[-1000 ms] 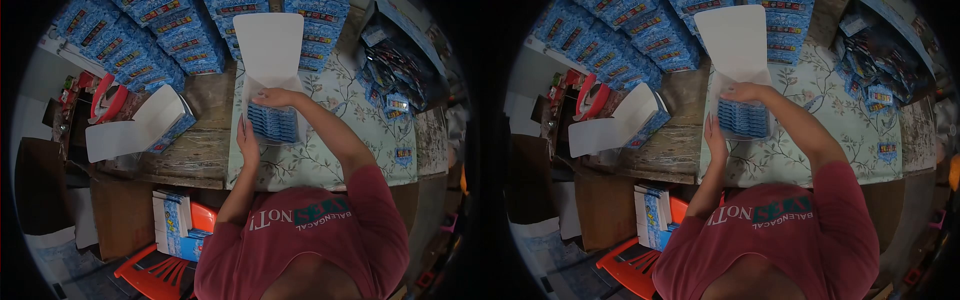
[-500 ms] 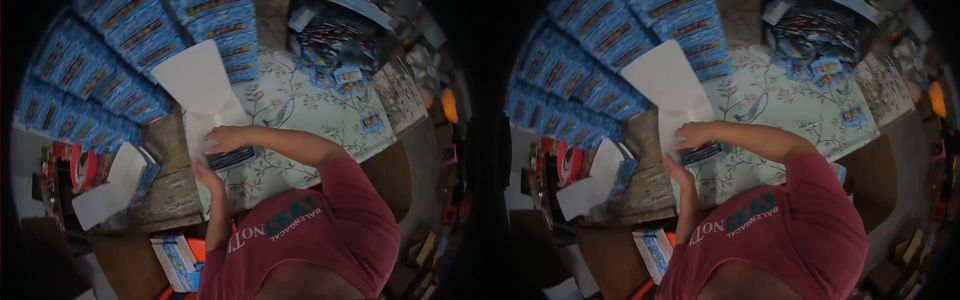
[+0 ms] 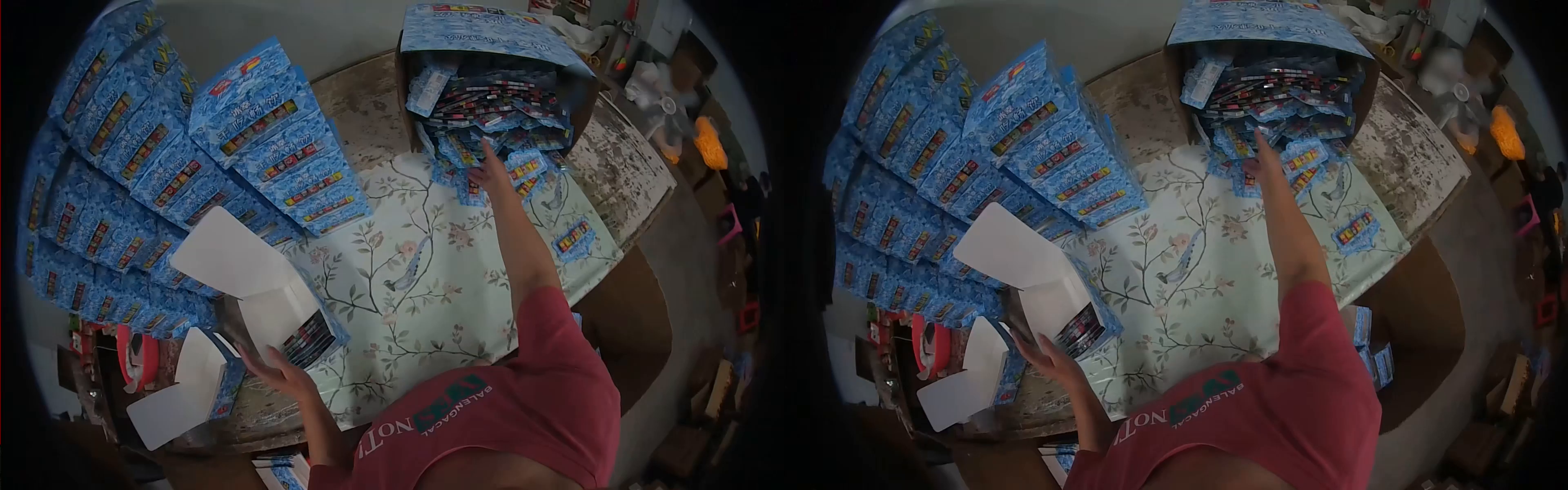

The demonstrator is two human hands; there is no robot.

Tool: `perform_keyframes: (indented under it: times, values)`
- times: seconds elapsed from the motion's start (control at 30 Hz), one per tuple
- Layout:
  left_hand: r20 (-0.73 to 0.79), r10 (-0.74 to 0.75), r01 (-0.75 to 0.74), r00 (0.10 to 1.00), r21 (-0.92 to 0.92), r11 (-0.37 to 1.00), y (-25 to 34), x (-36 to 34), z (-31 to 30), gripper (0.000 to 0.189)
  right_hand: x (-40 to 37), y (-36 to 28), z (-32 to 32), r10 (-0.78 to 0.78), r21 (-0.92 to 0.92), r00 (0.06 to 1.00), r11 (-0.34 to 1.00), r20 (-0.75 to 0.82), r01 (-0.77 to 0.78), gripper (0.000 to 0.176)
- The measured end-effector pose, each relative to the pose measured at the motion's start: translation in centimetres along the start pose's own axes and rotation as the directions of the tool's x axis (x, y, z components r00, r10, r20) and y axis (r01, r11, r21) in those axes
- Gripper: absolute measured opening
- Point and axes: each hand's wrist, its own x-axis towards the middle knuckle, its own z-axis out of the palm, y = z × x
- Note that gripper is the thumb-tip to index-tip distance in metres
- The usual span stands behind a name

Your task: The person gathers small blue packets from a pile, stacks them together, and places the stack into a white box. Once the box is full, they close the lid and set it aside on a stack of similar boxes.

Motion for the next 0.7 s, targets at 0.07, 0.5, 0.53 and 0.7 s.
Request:
perform_keyframes:
  times: [0.07, 0.5, 0.53, 0.7]
  values:
    - [0.055, 0.074, -0.072, 0.996, -0.029, 0.997, 1.3, 0.0, 0.9, 0.051, 3.2, -1.1, 1.5, -0.084, 0.039, 0.993, 0.995, -0.085, 0.088, 0.074]
    - [0.520, 0.271, -0.219, 0.810, -0.160, 0.963, 4.9, -3.7, 8.0, 0.041, 7.2, 0.0, 0.4, -0.239, -0.008, 0.948, 0.970, -0.210, 0.243, 0.091]
    - [0.554, 0.260, -0.199, 0.791, -0.169, 0.965, 5.3, -4.0, 8.8, 0.039, 7.0, 0.3, -0.2, -0.219, 0.048, 0.949, 0.971, -0.226, 0.236, 0.081]
    - [0.752, 0.014, 0.253, 0.659, -0.239, 0.938, 3.9, -7.3, 13.9, 0.039, -0.4, 2.3, -2.9, -0.205, 0.025, 0.958, 0.976, -0.200, 0.214, 0.055]
